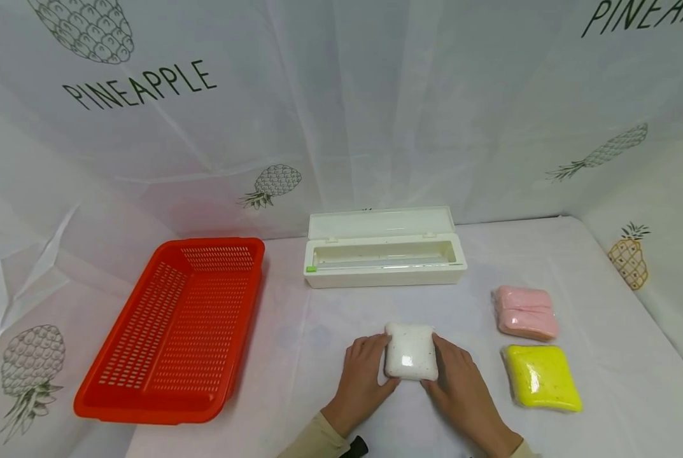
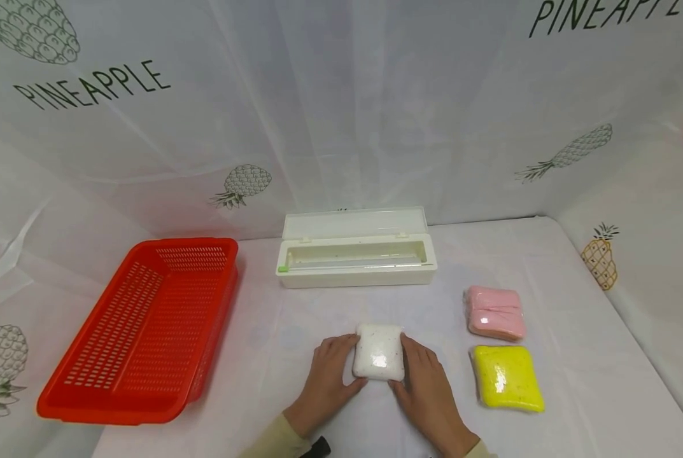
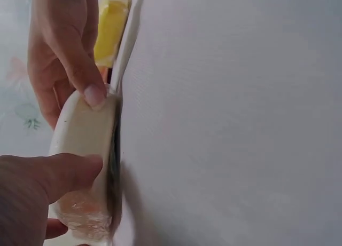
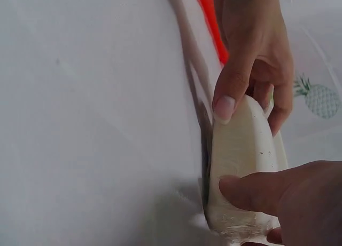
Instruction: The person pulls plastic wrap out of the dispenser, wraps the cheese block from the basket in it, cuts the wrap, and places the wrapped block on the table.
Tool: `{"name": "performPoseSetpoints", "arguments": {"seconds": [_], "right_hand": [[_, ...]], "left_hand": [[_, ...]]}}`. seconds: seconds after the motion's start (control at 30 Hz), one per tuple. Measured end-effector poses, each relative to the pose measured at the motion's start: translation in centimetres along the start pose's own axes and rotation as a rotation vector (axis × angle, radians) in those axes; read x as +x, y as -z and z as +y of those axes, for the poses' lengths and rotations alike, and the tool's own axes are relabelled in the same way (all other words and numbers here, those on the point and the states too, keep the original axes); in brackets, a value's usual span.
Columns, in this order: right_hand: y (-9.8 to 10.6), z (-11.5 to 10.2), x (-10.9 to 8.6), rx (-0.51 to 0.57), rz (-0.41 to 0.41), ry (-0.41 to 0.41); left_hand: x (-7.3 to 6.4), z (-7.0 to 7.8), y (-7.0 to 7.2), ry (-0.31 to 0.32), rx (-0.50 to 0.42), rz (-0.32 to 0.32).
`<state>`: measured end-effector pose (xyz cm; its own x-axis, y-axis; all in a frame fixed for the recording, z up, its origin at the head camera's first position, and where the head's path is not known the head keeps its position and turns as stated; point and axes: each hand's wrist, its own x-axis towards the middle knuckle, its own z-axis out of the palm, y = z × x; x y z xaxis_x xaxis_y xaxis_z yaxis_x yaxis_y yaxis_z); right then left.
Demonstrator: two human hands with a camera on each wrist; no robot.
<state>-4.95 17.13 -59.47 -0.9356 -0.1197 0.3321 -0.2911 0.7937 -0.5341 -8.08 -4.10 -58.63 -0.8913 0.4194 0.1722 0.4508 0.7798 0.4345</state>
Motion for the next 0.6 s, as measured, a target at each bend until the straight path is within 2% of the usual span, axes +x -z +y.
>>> {"name": "performPoseSetpoints", "arguments": {"seconds": [0.17,0.37,0.6], "right_hand": [[0.4,0.8,0.4,0.025,-0.012,-0.033],[0.8,1.8,1.0,0.013,-0.02,-0.073],[0.7,2.9,1.7,-0.01,0.024,-0.049]], "left_hand": [[1.2,0.4,-0.7,-0.013,-0.036,-0.002],[2.7,1.0,-1.5,-0.013,-0.025,-0.003],[4.3,1.5,-2.1,-0.011,-0.001,0.013]]}}
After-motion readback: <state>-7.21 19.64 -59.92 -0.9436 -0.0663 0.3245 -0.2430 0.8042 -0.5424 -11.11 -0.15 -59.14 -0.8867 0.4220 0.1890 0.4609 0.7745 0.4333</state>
